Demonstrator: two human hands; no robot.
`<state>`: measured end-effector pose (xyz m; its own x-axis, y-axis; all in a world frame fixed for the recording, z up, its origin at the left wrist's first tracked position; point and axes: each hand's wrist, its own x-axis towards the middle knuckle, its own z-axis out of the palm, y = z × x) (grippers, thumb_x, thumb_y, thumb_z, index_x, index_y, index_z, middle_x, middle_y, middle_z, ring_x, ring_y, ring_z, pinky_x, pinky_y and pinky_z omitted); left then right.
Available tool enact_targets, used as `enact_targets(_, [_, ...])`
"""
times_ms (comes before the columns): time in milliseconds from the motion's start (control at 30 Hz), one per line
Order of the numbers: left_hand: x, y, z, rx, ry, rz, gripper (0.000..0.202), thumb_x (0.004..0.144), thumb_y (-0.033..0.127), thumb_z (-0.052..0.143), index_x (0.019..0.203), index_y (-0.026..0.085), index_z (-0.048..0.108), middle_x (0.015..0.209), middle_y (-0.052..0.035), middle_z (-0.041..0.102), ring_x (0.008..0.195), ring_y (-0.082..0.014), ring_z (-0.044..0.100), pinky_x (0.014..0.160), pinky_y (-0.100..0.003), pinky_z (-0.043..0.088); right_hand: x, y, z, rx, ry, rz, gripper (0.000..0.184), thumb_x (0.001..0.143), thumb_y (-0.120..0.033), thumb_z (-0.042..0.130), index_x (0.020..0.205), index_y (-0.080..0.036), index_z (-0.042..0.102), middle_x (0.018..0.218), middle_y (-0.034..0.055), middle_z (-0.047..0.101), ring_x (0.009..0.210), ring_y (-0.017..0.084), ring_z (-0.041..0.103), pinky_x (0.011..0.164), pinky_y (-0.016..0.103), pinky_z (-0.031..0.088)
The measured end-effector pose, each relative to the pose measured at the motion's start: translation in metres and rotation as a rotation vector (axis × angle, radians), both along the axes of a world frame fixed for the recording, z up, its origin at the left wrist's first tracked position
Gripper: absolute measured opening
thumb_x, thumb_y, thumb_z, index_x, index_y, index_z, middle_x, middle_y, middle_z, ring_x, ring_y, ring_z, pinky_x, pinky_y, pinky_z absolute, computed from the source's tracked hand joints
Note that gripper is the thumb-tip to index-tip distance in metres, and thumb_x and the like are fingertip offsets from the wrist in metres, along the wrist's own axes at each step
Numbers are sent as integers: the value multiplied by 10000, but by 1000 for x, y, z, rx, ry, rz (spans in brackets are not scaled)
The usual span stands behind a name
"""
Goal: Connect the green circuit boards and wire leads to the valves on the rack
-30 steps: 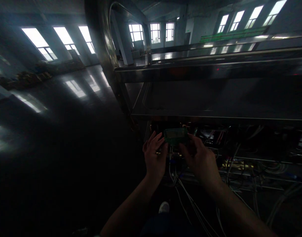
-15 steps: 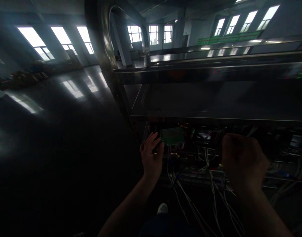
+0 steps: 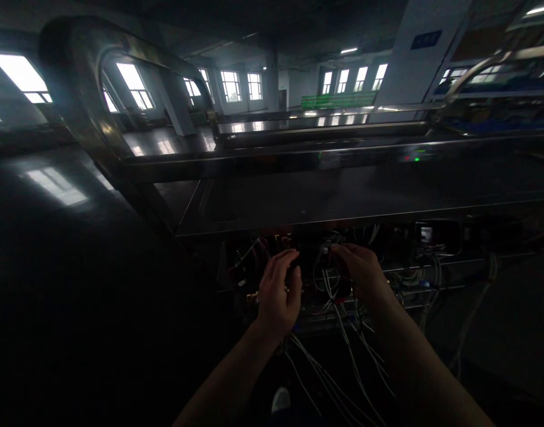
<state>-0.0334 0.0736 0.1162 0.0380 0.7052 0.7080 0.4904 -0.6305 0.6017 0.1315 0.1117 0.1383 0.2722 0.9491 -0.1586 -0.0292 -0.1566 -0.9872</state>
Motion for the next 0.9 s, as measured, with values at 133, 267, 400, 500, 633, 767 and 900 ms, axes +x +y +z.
enact_targets(133, [11, 27, 4, -271, -58, 6, 260, 895, 216, 431, 1080, 147, 601, 1089, -120, 656, 964, -187, 634, 837, -331, 528, 3, -17, -5, -42, 123, 44, 256, 544, -385, 636, 614, -158, 541, 412, -74, 407, 351, 53, 313, 360, 195, 218])
enact_targets(267, [16, 33, -1, -461, -196, -1, 282, 866, 252, 494, 1071, 133, 648, 1052, -116, 695, 936, -205, 657, 867, -360, 521, 7, -35, -10, 43, 104, 111, 370, 600, -418, 658, 821, -124, 624, 485, -46, 501, 389, 67, 370, 376, 200, 281])
enact_targets(400, [19, 26, -4, -655, -443, -130, 291, 809, 282, 592, 1062, 162, 672, 963, -67, 730, 773, -175, 682, 724, -311, 559, 10, -48, -12, 145, -168, 126, 456, 732, -463, 582, 1027, -120, 639, 654, 32, 640, 531, 140, 544, 457, 248, 411])
enact_targets(500, [22, 19, -1, -631, -502, -124, 255, 781, 237, 614, 1013, 169, 696, 990, -58, 728, 867, -186, 685, 796, -319, 557, 7, -56, -11, 258, -472, 35, 516, 799, -481, 528, 1165, -124, 594, 738, 61, 674, 593, 175, 602, 527, 292, 479])
enact_targets(633, [24, 12, 3, -571, -478, -112, 221, 795, 209, 592, 982, 199, 710, 1011, -42, 725, 960, -196, 671, 873, -349, 544, 0, -61, -12, 409, -872, -63, 530, 833, -456, 497, 1221, -99, 551, 946, 152, 687, 786, 252, 659, 680, 380, 535])
enact_targets(767, [25, 10, 3, -611, -480, -86, 232, 788, 214, 605, 995, 195, 705, 1004, -47, 726, 854, -195, 694, 813, -370, 573, -3, -61, -12, 418, -966, -24, 467, 885, -378, 411, 1224, -81, 536, 957, 161, 688, 815, 261, 669, 687, 386, 542])
enact_targets(900, [25, 10, 1, -575, -474, -69, 216, 789, 194, 598, 973, 194, 710, 1007, -42, 726, 935, -201, 682, 862, -376, 559, -3, -62, -10, 400, -959, -14, 490, 866, -428, 468, 1224, -101, 536, 927, 135, 694, 779, 251, 672, 677, 369, 539])
